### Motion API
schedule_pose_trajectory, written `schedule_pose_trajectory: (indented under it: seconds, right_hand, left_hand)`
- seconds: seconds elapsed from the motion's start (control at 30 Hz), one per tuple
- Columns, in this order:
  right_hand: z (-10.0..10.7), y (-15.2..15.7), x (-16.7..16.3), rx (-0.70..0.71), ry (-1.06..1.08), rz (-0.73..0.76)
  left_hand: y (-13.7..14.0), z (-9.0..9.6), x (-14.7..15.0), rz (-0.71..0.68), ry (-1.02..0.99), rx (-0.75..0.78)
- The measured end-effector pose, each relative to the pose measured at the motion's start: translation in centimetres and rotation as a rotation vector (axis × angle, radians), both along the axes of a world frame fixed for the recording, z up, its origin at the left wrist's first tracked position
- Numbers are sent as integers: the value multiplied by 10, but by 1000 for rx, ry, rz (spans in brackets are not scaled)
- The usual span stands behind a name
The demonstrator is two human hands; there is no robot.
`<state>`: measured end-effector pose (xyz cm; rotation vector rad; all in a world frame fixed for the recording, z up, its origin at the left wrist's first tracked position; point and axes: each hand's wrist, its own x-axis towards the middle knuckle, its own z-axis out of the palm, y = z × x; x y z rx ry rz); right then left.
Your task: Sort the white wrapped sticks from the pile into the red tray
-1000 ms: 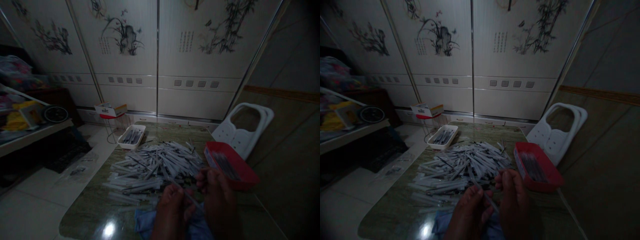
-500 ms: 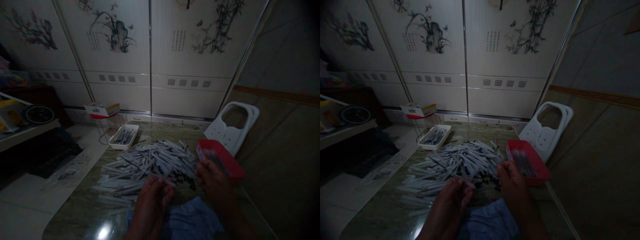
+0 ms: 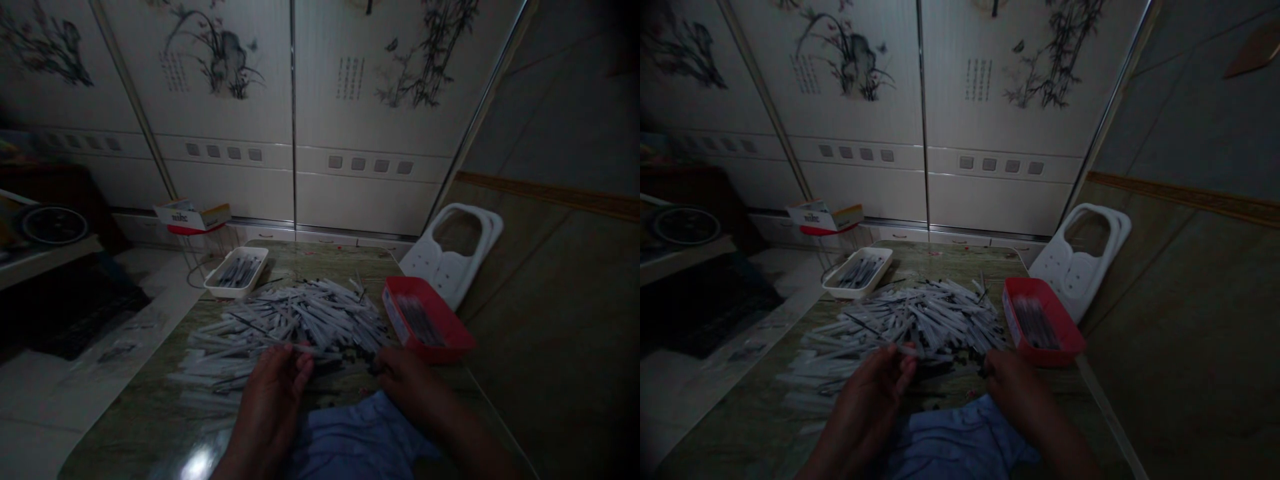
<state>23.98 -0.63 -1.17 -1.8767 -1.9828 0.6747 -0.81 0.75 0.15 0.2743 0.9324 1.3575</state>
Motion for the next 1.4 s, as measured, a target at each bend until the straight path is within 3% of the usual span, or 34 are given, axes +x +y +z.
schedule_pose_trajectory:
  seconds: [0.27, 0.47, 0.67, 1.0, 1.4]
  right_hand:
    - [1, 1, -2, 6, 4, -20]
    - [29, -11, -31, 60, 415, 6]
    - [38, -20, -56, 112, 453, 36]
    - [45, -20, -57, 109, 464, 69]
    - [40, -20, -59, 119, 392, 67]
  left_hand:
    - [-2, -2, 6, -27, 2, 3]
    - [-8, -1, 16, -81, 14, 33]
    - [-15, 5, 26, -114, 17, 31]
    - [-18, 5, 29, -154, 76, 81]
    - [-21, 11, 31, -138, 185, 96]
